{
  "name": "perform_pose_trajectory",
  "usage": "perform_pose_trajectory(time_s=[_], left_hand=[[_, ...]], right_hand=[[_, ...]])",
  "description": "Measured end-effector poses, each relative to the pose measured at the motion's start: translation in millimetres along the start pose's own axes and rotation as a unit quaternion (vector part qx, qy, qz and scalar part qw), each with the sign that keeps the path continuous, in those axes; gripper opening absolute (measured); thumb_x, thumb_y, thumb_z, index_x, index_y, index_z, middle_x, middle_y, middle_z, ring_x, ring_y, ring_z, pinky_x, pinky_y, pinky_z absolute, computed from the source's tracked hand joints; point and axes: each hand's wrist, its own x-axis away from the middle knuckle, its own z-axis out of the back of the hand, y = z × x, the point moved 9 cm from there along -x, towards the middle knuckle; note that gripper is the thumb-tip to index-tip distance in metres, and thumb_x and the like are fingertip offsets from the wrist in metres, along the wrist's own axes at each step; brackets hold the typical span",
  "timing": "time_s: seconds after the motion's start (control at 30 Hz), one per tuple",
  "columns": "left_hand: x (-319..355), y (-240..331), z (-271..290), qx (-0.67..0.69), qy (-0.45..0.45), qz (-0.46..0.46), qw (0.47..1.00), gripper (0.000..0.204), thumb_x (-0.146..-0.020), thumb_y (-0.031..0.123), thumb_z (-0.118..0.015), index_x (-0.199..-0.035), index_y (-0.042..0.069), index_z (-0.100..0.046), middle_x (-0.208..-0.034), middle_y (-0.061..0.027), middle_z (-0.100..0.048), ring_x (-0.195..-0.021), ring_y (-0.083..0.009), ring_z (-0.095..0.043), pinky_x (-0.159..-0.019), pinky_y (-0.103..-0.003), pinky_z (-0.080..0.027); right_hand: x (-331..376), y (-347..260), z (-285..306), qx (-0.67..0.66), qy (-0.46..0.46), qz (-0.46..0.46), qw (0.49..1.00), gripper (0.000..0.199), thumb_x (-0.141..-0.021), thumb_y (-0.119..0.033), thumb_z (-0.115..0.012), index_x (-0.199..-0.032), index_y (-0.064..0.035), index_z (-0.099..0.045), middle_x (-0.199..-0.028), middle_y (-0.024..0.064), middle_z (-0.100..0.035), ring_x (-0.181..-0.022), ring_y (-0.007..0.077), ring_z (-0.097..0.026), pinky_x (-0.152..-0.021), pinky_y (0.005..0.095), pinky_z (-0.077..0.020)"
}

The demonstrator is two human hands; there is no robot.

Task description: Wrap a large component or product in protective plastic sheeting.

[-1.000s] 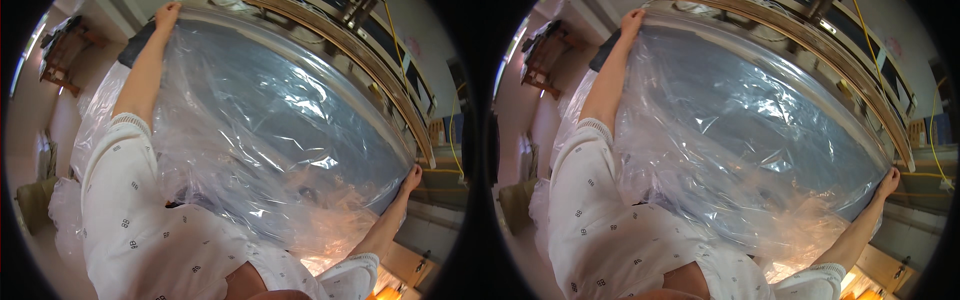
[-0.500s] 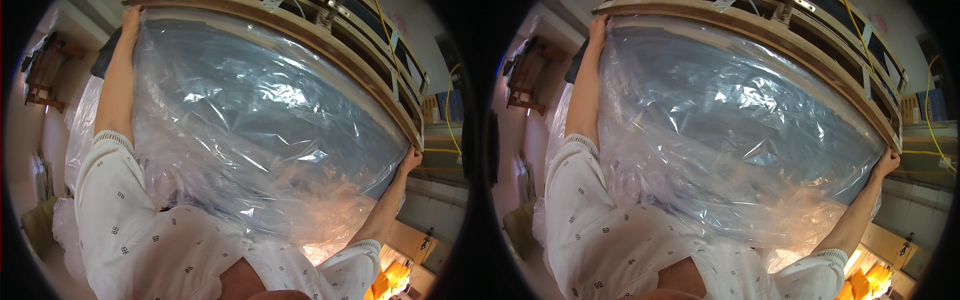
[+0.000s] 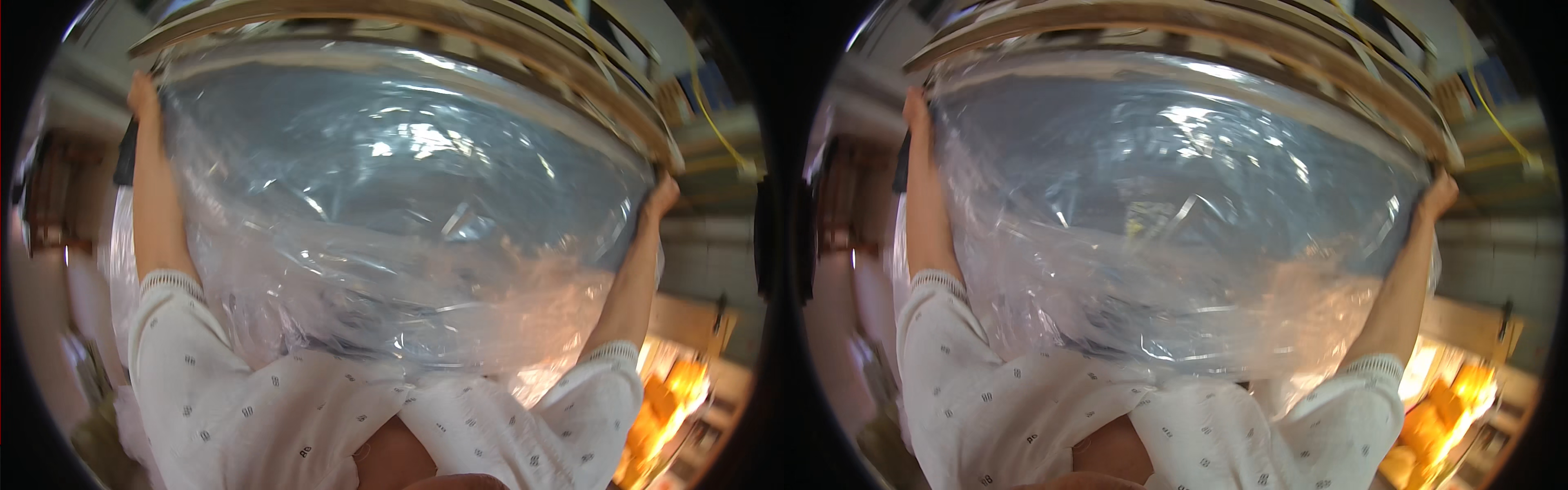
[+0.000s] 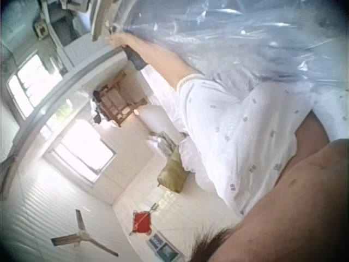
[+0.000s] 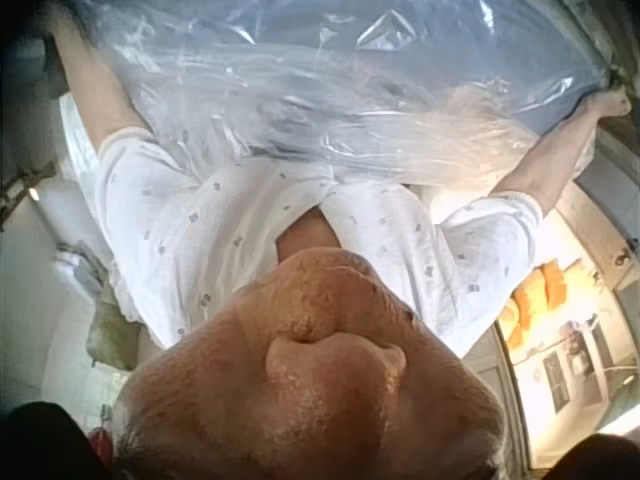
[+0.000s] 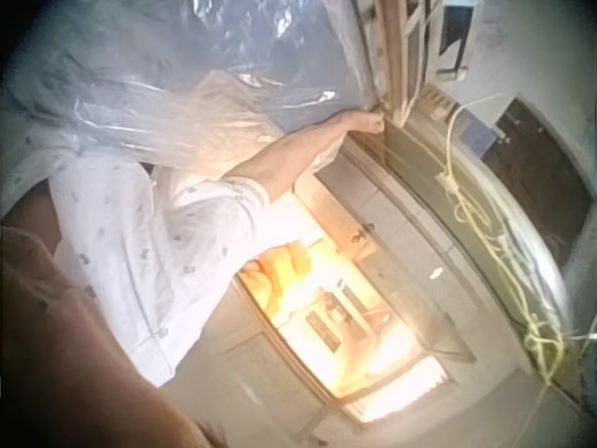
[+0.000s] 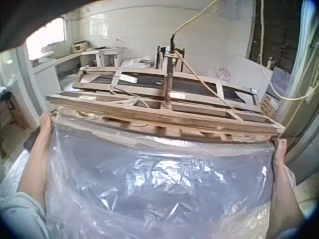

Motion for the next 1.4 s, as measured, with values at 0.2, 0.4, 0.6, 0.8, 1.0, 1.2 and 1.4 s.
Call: perform_pose_trajectory(time_s=[0.2, 0.4, 0.6, 0.8, 1.0, 1.2, 1.4], left_hand=[[-7, 20, -6, 0.161, -0.206, 0.021, 0.965, 0.04, -0.081, 0.03, -0.066, -0.111, 0.002, -0.062, -0.107, -0.0077, -0.063, -0.1, -0.0155, -0.055, -0.089, -0.026, -0.04], [-65, -64, 98, 0.226, -0.197, 0.209, 0.931, 0.043, -0.083, 0.033, -0.064, -0.116, 0.006, -0.057, -0.112, -0.0054, -0.06, -0.103, -0.0187, -0.055, -0.088, -0.031, -0.043], [-39, -41, 118, 0.275, -0.21, 0.214, 0.913, 0.045, -0.084, 0.034, -0.063, -0.119, 0.008, -0.052, -0.117, -0.0021, -0.056, -0.107, -0.0193, -0.052, -0.088, -0.036, -0.043], [-2, -2, 121, 0.287, -0.177, 0.148, 0.93, 0.037, -0.087, 0.033, -0.06, -0.116, 0.01, -0.055, -0.114, -0.002, -0.057, -0.105, -0.016, -0.053, -0.085, -0.032, -0.044], [1, -18, 162, 0.322, -0.164, 0.115, 0.925, 0.035, -0.087, 0.027, -0.061, -0.115, 0.008, -0.056, -0.111, -0.0022, -0.06, -0.101, -0.0145, -0.055, -0.085, -0.028, -0.044], [25, -31, 158, 0.335, -0.24, 0.13, 0.902, 0.031, -0.087, 0.025, -0.06, -0.114, 0.009, -0.057, -0.108, -0.0016, -0.06, -0.097, -0.0138, -0.057, -0.079, -0.027, -0.046], [35, -83, 231, 0.344, -0.193, 0.14, 0.908, 0.033, -0.087, 0.03, -0.06, -0.116, 0.015, -0.055, -0.111, 0.0022, -0.058, -0.099, -0.0122, -0.053, -0.084, -0.027, -0.04]], right_hand=[[45, 77, 60, -0.643, 0.122, -0.33, 0.68, 0.028, -0.086, -0.025, -0.046, -0.066, -0.0077, -0.04, -0.068, 0.0099, -0.046, -0.064, 0.0208, -0.042, -0.06, 0.0334, -0.0374], [147, -8, 54, -0.721, -0.081, -0.345, 0.595, 0.021, -0.085, -0.022, -0.05, -0.075, -0.0044, -0.045, -0.076, 0.0104, -0.044, -0.074, 0.0223, -0.043, -0.07, 0.0329, -0.0375], [147, -29, 75, -0.649, -0.113, -0.227, 0.717, 0.023, -0.083, -0.027, -0.057, -0.085, -0.0048, -0.053, -0.091, 0.0052, -0.05, -0.082, 0.0192, -0.047, -0.074, 0.0318, -0.0394], [161, -159, 104, -0.041, -0.063, 0.294, 0.953, 0.027, -0.082, -0.029, -0.059, -0.099, -0.0084, -0.059, -0.092, 0.006, -0.061, -0.089, 0.021, -0.056, -0.073, 0.0328, -0.0431], [155, -144, 38, -0.089, -0.2, 0.123, 0.968, 0.02, -0.082, -0.03, -0.057, -0.088, -0.0123, -0.063, -0.073, 0.0069, -0.063, -0.069, 0.0267, -0.059, -0.064, 0.035, -0.045], [139, -128, 12, -0.05, -0.168, 0.119, 0.977, 0.02, -0.08, -0.029, -0.059, -0.085, -0.0102, -0.063, -0.077, 0.0059, -0.062, -0.073, 0.0246, -0.059, -0.066, 0.0347, -0.0446], [162, -147, 19, -0.052, -0.174, 0.149, 0.972, 0.021, -0.078, -0.027, -0.063, -0.083, -0.007, -0.062, -0.073, 0.0052, -0.061, -0.066, 0.018, -0.056, -0.062, 0.0299, -0.0433]])
